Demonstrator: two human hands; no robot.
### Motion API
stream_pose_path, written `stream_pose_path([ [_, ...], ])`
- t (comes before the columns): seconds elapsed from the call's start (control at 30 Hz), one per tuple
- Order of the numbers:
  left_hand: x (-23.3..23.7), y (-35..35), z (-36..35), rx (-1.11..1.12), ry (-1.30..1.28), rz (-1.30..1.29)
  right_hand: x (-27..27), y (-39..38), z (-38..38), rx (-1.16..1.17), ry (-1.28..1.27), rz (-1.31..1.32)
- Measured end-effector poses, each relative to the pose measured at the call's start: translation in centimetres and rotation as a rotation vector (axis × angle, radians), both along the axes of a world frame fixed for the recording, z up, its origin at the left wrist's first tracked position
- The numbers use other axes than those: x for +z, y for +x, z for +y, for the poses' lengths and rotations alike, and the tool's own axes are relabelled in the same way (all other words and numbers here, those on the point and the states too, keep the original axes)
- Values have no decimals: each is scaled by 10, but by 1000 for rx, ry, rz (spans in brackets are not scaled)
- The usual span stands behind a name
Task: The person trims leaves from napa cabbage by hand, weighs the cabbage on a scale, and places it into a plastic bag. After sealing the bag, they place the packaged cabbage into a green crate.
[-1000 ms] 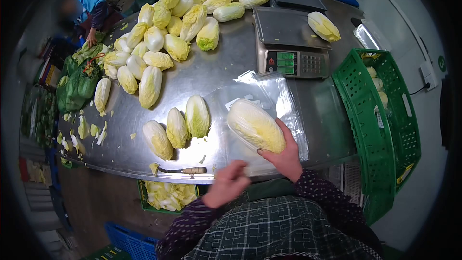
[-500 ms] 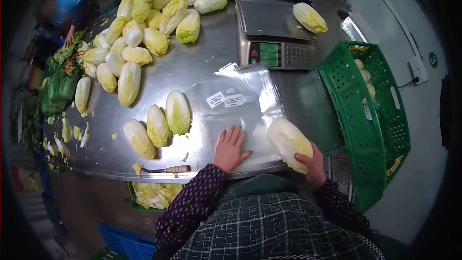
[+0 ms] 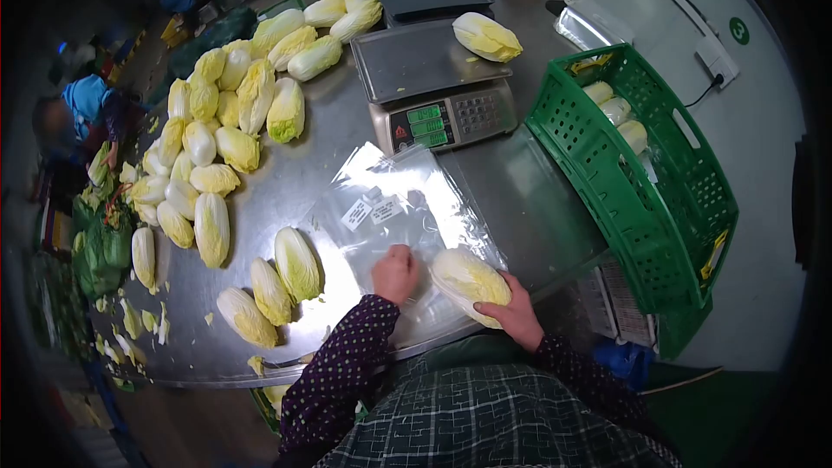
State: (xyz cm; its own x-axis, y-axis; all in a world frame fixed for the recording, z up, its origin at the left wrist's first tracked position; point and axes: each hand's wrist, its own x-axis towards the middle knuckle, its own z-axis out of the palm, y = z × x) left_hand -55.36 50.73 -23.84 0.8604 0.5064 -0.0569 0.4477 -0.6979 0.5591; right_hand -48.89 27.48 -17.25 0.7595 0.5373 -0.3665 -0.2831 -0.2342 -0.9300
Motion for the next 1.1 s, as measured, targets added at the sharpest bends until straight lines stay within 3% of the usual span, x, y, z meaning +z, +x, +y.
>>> stream_pose_path([
  [0.1,20,-13,9,-167,278,-175,1,-1,-2,-4,27,20],
  [0.13,28,-19,14,-418,410,-183,0,0,-2,-4,28,27],
  [0.23,34,-33,20,-635,612,-57,-3,3,-6,-8,36,52],
  [0.4,42,-20,14,-308,421,98,2,6,-6,-47,142,306],
  [0.47,43,-16,2,-292,363,161,13,1,-3,-23,178,230],
  [0.5,46,-15,-2,-242,320,39,17,-1,0,-15,196,192],
  [0.57,65,-16,-11,-164,232,-201,14,0,12,18,163,-88],
  [0.6,77,-13,-8,-189,201,-182,11,-1,18,27,144,-224],
  [0.7,103,-1,-23,-427,154,-256,3,6,34,167,-212,-884],
  [0.73,101,2,-33,-538,112,-302,-2,7,41,187,-152,-925],
  [0.77,115,3,-44,-585,179,-371,1,6,43,202,-191,-890],
  [0.83,131,-11,-45,-653,191,-267,8,8,47,218,-266,-827],
  [0.87,127,-21,-42,-633,197,-244,8,6,51,20,-63,-625],
  [0.93,120,-33,-37,-587,217,-197,9,13,49,-53,131,-221],
  [1.0,122,-24,-42,-605,184,-317,12,10,49,-93,381,247],
  [1.07,137,-3,-52,-647,118,-482,-63,8,63,4,232,-208],
  [1.1,139,0,-57,-715,118,-428,-48,6,67,31,281,-247],
])
